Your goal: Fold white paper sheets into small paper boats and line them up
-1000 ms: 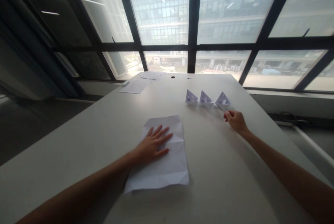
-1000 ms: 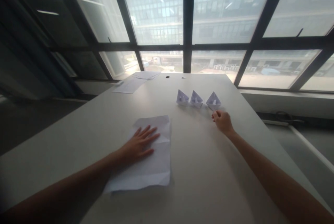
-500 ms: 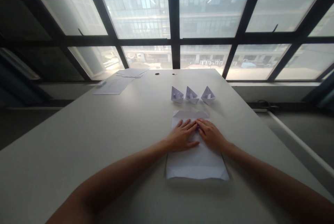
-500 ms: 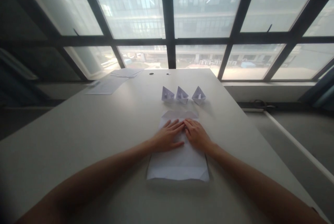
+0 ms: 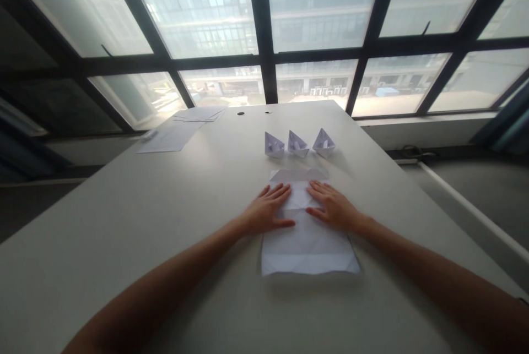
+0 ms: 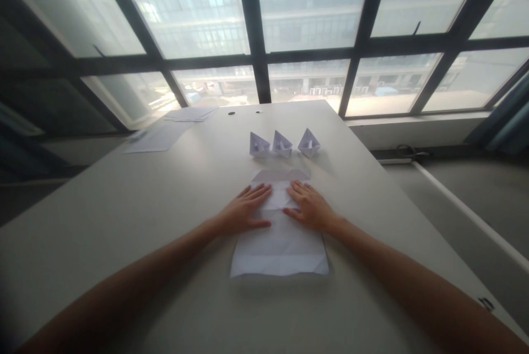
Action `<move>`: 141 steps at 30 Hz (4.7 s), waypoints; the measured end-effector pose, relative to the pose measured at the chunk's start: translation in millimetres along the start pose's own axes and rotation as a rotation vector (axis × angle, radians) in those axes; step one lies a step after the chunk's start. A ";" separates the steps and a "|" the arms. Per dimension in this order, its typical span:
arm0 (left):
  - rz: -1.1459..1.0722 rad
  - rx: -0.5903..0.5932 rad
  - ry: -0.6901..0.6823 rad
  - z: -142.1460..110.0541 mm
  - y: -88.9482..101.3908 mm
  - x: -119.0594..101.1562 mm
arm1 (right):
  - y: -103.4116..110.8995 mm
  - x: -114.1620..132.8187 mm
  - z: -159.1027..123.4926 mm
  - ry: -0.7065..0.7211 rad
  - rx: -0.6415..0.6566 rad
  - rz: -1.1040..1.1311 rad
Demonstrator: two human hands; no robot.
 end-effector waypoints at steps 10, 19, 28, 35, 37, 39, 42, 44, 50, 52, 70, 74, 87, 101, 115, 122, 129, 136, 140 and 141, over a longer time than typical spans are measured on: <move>-0.041 -0.134 0.024 6.8 3.4 11.6 | 6.9 -5.3 -0.3 0.044 -0.003 0.037; -0.050 -0.308 0.065 6.9 4.6 14.7 | 11.6 -4.8 0.4 -0.114 -0.203 0.220; -0.459 -0.791 0.285 3.0 20.7 -0.6 | 15.6 -7.7 3.8 -0.382 -0.498 0.789; -0.563 -0.902 0.287 12.6 19.2 18.2 | 14.4 -3.4 4.4 -0.560 -0.523 0.793; -0.407 -0.945 0.237 12.2 19.5 19.1 | 13.0 -4.6 4.3 -0.586 -0.496 0.734; -0.197 -0.876 0.135 12.0 17.2 13.1 | 10.5 -5.4 4.6 -0.577 -0.471 0.672; 0.028 -0.549 -0.015 13.8 4.1 -1.6 | 4.6 -5.3 5.6 -0.542 -0.437 0.589; 0.160 -0.330 -0.017 15.2 -7.4 -8.7 | 1.3 -4.6 6.3 -0.526 -0.413 0.521; 0.394 0.126 0.034 24.5 -25.5 -13.7 | 7.7 4.4 5.2 -0.422 -0.391 0.087; 0.403 0.161 0.033 31.0 -26.2 -16.0 | 10.6 9.7 5.2 -0.321 -0.391 -0.085; 0.373 0.016 -0.058 52.2 -37.6 -30.8 | -22.6 2.7 30.7 -0.213 0.089 -0.199; 0.381 0.021 -0.036 53.0 -40.6 -27.3 | -21.2 1.2 26.4 -0.235 0.091 -0.225; 0.425 -0.018 0.159 37.8 -28.7 -8.2 | -16.0 -11.6 19.8 -0.365 0.074 -0.243; 0.344 0.028 -0.080 42.7 -28.2 -18.0 | -14.3 5.9 26.9 -0.123 0.097 -0.077; 0.382 0.045 -0.038 42.1 -29.5 -15.9 | -17.5 -0.3 25.6 -0.303 0.084 -0.196; 0.376 0.026 -0.002 43.6 -30.4 -15.4 | -18.7 -6.1 24.6 -0.417 0.041 -0.229; 0.399 -0.040 0.179 44.4 -32.5 -18.0 | -18.1 -7.3 23.3 -0.458 0.011 -0.256; 0.399 0.017 0.046 45.0 -31.8 -18.7 | -15.2 -0.5 26.6 -0.270 0.067 -0.152; 0.378 0.043 -0.027 44.9 -29.6 -19.0 | -14.3 2.4 28.2 -0.212 0.098 -0.107; 0.382 0.036 -0.019 44.9 -29.4 -18.9 | -14.2 2.7 28.2 -0.220 0.096 -0.111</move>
Point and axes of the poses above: each hand's wrist, its own z-axis towards the middle knuckle, its own y-axis out of the back of the hand, x = y × z, the point moved 2 cm from there along z, towards the middle knuckle
